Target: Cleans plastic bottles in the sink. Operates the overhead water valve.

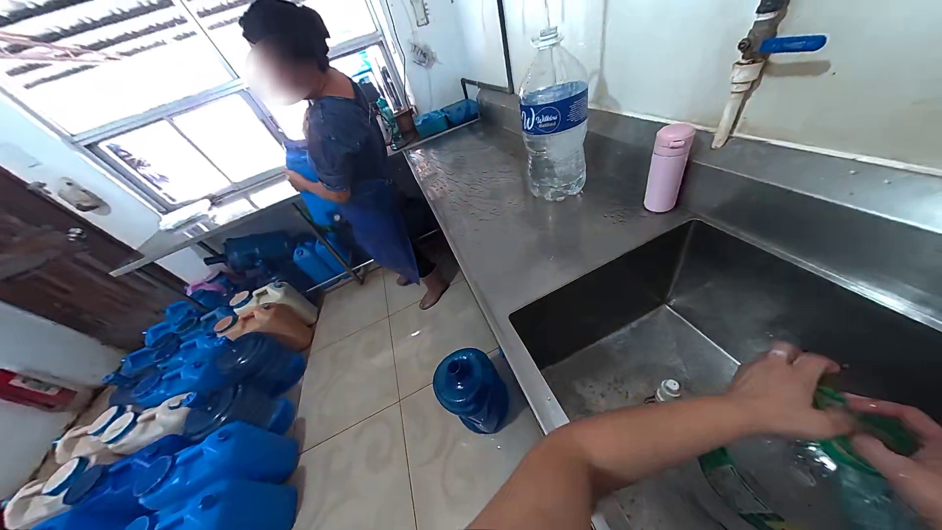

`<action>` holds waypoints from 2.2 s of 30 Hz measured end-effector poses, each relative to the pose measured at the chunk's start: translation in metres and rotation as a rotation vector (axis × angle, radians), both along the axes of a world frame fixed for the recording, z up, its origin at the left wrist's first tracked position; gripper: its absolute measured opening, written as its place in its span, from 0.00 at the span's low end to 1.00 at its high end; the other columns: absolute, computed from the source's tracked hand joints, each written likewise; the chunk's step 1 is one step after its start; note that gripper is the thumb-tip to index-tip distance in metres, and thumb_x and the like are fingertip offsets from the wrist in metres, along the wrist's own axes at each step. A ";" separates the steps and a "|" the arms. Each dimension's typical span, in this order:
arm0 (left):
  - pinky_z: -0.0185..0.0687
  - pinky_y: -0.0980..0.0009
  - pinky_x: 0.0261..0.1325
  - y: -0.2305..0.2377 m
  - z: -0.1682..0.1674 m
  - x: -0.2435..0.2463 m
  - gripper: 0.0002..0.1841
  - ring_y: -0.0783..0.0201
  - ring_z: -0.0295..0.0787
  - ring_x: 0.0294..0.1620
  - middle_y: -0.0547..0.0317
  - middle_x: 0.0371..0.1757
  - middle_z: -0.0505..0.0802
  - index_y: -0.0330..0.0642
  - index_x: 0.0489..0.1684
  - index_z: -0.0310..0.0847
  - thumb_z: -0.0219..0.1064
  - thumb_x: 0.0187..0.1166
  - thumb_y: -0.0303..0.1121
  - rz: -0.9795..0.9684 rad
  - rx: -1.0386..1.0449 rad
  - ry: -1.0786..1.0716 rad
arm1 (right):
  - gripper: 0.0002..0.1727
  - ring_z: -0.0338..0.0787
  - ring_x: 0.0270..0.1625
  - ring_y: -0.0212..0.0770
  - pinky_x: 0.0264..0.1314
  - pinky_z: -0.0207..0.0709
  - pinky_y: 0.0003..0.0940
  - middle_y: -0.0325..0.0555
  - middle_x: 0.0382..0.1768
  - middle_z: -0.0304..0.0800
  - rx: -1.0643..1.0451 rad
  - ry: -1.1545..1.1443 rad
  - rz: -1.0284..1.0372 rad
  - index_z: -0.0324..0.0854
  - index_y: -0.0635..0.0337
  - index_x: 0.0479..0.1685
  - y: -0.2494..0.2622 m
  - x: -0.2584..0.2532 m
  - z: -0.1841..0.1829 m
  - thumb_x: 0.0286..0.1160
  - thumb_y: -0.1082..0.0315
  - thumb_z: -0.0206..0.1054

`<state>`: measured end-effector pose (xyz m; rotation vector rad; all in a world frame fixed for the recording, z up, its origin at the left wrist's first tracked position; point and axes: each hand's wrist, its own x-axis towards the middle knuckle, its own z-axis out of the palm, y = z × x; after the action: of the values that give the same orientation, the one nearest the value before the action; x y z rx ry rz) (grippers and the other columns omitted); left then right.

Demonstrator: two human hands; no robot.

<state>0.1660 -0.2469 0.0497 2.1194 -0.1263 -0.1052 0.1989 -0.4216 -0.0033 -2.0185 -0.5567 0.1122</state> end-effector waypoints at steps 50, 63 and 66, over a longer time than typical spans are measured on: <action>0.70 0.67 0.37 -0.115 0.027 0.068 0.17 0.66 0.72 0.30 0.56 0.33 0.81 0.34 0.58 0.82 0.50 0.94 0.37 0.008 -0.453 0.333 | 0.20 0.87 0.57 0.36 0.61 0.83 0.32 0.60 0.57 0.83 0.544 0.138 -0.546 0.69 0.83 0.68 0.027 -0.001 -0.031 0.87 0.72 0.49; 0.59 0.41 0.86 0.162 -0.056 -0.028 0.21 0.38 0.68 0.85 0.37 0.80 0.79 0.33 0.60 0.88 0.74 0.73 0.39 -0.143 0.559 -0.265 | 0.38 0.83 0.69 0.69 0.73 0.69 0.66 0.71 0.64 0.86 0.003 -0.017 -0.621 0.65 0.78 0.77 0.025 -0.008 -0.013 0.67 0.71 0.76; 0.54 0.29 0.84 0.279 -0.059 -0.037 0.36 0.26 0.57 0.87 0.24 0.85 0.67 0.29 0.77 0.74 0.75 0.74 0.45 0.205 0.713 -0.077 | 0.32 0.84 0.69 0.68 0.73 0.71 0.65 0.70 0.64 0.86 -0.024 -0.020 -0.639 0.70 0.76 0.73 0.024 -0.006 -0.018 0.69 0.71 0.76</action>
<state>0.1286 0.0323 -0.0094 2.8338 0.1028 0.0664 0.1927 -0.3975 -0.0209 -2.1277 0.0961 -0.2886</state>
